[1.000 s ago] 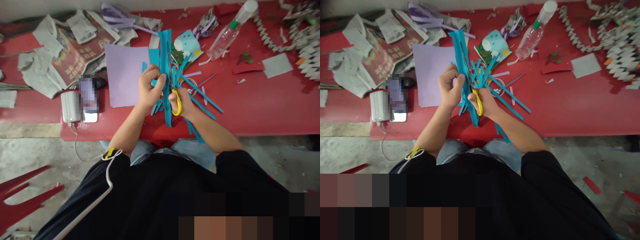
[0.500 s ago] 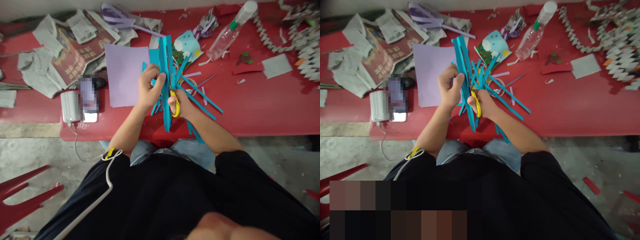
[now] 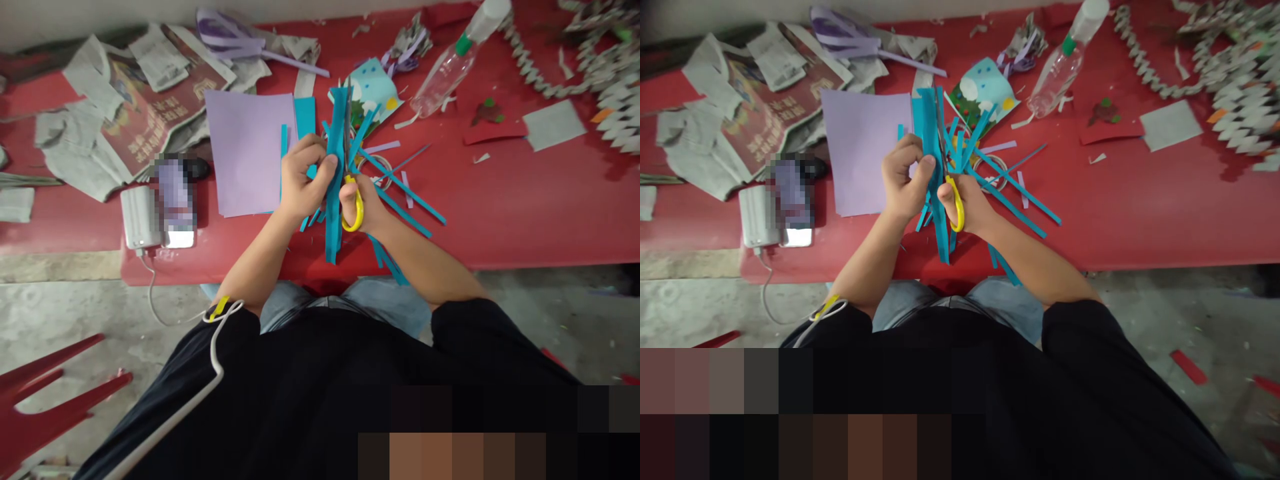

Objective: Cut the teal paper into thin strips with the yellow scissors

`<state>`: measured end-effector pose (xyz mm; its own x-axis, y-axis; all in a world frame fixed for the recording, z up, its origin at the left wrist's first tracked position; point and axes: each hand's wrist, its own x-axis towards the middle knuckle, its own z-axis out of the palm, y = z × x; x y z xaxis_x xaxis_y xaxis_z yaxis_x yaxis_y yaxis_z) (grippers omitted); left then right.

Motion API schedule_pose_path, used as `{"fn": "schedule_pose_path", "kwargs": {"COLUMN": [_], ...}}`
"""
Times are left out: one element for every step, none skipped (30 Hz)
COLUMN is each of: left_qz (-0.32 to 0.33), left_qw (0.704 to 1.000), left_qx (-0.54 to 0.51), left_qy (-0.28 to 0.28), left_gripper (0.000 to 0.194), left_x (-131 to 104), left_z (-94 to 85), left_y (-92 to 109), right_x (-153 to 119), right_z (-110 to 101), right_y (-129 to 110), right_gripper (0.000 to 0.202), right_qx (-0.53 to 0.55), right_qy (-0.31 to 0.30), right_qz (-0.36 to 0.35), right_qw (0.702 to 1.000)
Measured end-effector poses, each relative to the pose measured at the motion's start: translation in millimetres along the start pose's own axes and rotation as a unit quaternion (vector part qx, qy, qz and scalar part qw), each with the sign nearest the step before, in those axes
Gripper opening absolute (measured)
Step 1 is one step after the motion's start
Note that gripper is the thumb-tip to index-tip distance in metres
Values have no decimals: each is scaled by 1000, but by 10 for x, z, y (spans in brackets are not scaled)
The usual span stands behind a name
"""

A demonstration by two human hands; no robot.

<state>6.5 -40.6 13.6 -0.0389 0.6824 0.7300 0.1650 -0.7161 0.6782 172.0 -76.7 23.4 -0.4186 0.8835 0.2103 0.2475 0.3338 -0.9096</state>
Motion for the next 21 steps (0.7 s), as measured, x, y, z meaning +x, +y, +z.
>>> {"fn": "schedule_pose_path", "kwargs": {"left_qz": [-5,-11,-18,-26,-36,-46,-56,-64,-71,-74,-73,-68,-63,-59,-58,-61,-67,-74,-79,-83,-86], "left_qw": [1000,1000,1000,1000,999,999,998,998,997,997,997,997,997,998,998,998,997,996,996,995,995], "left_qx": [4,8,11,13,14,14,14,16,20,26,30,33,33,32,31,32,34,37,41,44,47], "left_qy": [0,-2,-3,-5,-7,-9,-10,-10,-10,-10,-7,-3,2,6,10,11,11,11,12,15,19], "left_gripper": [59,60,61,62,63,64,66,67,67,68,68,69,69,69,69,70,70,70,70,69,69], "left_x": [-4,-9,-15,-22,-29,-35,-39,-41,-40,-37,-33,-27,-22,-17,-12,-8,-3,1,7,13,19], "left_z": [1,2,2,1,0,-1,-2,-3,-3,-3,-2,0,2,4,5,5,3,-2,-8,-15,-23], "left_y": [10,14,14,10,3,-5,-12,-18,-21,-22,-22,-20,-17,-14,-11,-7,-4,-2,-2,-6,-14], "right_x": [-3,-5,-7,-8,-8,-8,-7,-7,-7,-8,-10,-11,-12,-12,-10,-5,4,16,31,48,66], "right_z": [5,9,14,18,24,30,37,45,53,60,64,65,63,57,48,37,25,13,4,-3,-7], "right_y": [8,18,28,36,39,38,33,25,17,12,11,16,24,34,43,48,48,40,25,4,-19], "right_gripper": [85,84,83,82,82,82,82,83,84,85,85,85,84,83,81,80,78,77,76,74,71], "right_qx": [-1,-2,-3,-5,-7,-7,-6,-5,-5,-6,-9,-13,-14,-14,-11,-8,-6,-5,-4,-2,1], "right_qy": [12,19,22,21,21,23,28,34,40,45,50,56,61,66,73,82,88,90,92,94,97], "right_qz": [-16,-27,-32,-31,-29,-25,-21,-17,-13,-9,-5,-2,1,3,8,14,21,29,37,45,52], "right_qw": [1000,999,999,999,999,999,999,999,999,999,999,998,998,998,997,996,996,995,995,995,994]}}
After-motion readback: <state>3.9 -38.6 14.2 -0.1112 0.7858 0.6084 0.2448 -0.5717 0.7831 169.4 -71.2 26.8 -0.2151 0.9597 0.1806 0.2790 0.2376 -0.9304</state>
